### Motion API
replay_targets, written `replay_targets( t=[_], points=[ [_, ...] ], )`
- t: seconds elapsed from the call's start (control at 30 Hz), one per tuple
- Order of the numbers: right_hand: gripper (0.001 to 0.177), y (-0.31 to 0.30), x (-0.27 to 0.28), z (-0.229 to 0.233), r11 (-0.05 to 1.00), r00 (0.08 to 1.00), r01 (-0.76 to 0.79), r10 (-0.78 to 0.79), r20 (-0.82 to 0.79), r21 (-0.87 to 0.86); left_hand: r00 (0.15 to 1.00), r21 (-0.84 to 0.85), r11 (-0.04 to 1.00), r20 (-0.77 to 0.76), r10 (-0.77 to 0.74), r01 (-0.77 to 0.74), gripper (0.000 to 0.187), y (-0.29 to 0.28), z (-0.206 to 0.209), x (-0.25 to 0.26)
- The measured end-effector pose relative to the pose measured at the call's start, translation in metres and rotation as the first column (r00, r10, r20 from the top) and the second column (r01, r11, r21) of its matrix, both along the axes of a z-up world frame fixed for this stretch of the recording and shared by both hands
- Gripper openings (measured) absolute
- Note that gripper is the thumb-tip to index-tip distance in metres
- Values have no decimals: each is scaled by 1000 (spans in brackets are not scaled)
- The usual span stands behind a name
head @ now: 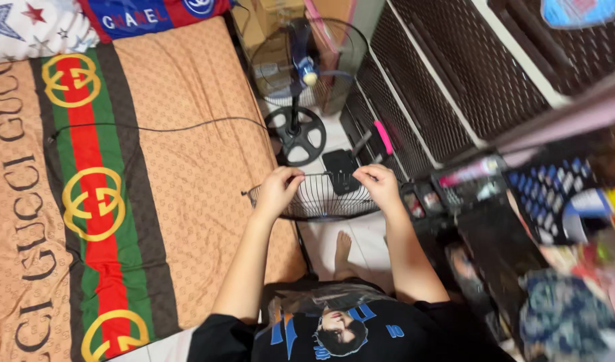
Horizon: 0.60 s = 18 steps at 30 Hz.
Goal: The person assembles a standing fan by attaching the blue fan blades to the motor hub and securing them with a nut. They then attach the front protective cage to the fan assembly. The person uses a purple cloth to wipe the fan blades during the process.
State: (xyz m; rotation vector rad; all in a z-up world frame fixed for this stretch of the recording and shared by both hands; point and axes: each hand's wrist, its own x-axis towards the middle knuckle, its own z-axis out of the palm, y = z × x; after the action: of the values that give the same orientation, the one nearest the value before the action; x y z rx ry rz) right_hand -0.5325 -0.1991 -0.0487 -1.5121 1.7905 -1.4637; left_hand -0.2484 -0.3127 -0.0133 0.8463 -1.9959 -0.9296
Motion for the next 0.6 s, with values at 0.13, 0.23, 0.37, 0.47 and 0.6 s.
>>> replay_targets(
  t=[0.13, 0.23, 0.37, 0.47, 0.6],
  points=[
    [11, -63, -61, -23, 993, 989, -97, 89, 121, 63, 988, 189, 970, 45, 148, -154, 18, -35, -12, -47],
    [9, -107, -107, -29, 976, 969, -200, 185, 164, 82, 978, 163, 965, -6, 211, -207, 18, -63, -16, -82],
    [7, -145, -156, -29, 962, 960, -271, 266, 90, 40, 972, 130, 964, -18, 236, -232, 17, -91, -18, -130],
    [7, -168, -177, -26, 974, 976, -219, 219, 6, 61, 970, 64, 968, 25, 240, -242, 18, -118, -13, -154],
    [7, -204, -185, -30, 981, 981, -193, 192, -7, -21, 957, -114, 952, 23, 288, -284, 16, -151, -14, -171]
  ],
)
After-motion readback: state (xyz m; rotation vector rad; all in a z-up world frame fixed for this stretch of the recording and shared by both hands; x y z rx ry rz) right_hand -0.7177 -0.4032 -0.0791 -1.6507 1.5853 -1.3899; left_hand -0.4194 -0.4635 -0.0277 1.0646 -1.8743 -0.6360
